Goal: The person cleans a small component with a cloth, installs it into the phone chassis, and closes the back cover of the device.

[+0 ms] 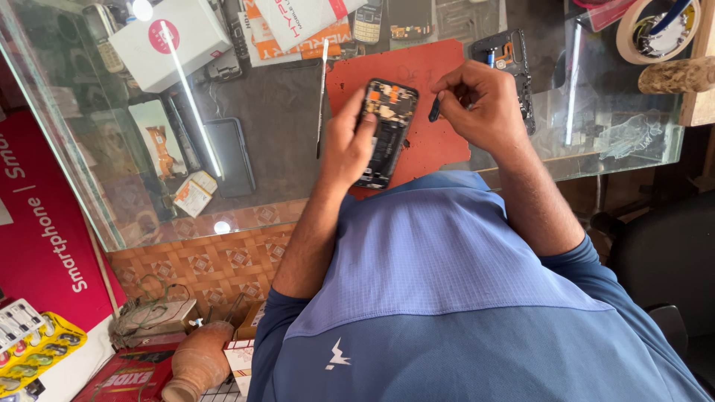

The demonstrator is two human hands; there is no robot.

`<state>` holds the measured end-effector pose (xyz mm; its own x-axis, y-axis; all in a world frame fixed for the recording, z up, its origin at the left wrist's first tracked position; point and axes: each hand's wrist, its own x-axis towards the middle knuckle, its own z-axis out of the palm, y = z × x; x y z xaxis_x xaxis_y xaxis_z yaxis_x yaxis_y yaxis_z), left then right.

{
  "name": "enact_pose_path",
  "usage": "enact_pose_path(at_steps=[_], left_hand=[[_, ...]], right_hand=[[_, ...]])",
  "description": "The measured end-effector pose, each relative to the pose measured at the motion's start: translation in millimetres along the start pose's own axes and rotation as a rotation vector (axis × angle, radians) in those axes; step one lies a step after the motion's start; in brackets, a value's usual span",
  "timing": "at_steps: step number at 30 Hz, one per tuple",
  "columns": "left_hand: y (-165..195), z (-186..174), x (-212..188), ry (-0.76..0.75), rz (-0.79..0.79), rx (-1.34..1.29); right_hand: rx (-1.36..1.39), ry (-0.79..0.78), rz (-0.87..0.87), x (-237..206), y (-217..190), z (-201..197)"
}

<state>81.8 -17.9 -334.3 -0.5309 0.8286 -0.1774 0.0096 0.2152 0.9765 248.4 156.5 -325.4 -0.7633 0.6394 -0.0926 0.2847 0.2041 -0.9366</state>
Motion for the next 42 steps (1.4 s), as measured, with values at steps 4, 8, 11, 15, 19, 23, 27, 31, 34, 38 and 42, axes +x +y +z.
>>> enact_pose_path(at_steps=[4, 8, 11, 15, 19, 23, 27, 31, 34, 38, 42], left_hand=[[16.8, 4.2, 12.4, -0.026, 0.062, 0.131], [41.5, 32.8, 21.9, -0.11, 0.014, 0.451], [50.8, 55.4, 25.6, -0.075, 0.134, 0.643], [44.2, 67.1, 14.6, 0.002, 0.332, 0.916], [31.5, 68.1, -6.3, 0.041, 0.377, 0.927], [31.0, 77.8, -16.4, 0.058, 0.447, 1.082], [38.2, 86.1, -21.1, 0.122, 0.587, 1.099], [34.8, 84.7, -31.1, -0.028, 0.526, 0.621], [24.8, 73.4, -38.8, -0.079, 0.456, 0.449], [12.4, 70.7, -44.3, -0.06, 0.392, 0.331], [5.5, 84.2, -43.1, -0.085, 0.285, 0.195]], right_hand=[[-0.135, -0.013, -0.045, -3.3, 8.8, -26.1], [-0.234, 0.039, -0.139, -6.0, 15.9, -50.3], [-0.225, 0.051, -0.124, -6.4, 22.1, -61.2], [-0.165, 0.056, -0.113, -19.0, 27.8, -57.2], [-0.134, 0.096, -0.082, -38.8, 30.9, -47.0], [-0.099, 0.124, -0.069, -53.6, 35.8, -50.7], [0.007, 0.071, -0.073, -62.6, 36.1, -47.5], [0.159, -0.008, -0.035, -66.5, 28.1, -28.3], [0.222, -0.047, -0.062, -66.6, 22.3, -8.5], [0.228, -0.056, -0.111, -68.8, 18.8, -1.0], [0.053, -0.045, -0.224, -75.4, 13.2, -20.0]])
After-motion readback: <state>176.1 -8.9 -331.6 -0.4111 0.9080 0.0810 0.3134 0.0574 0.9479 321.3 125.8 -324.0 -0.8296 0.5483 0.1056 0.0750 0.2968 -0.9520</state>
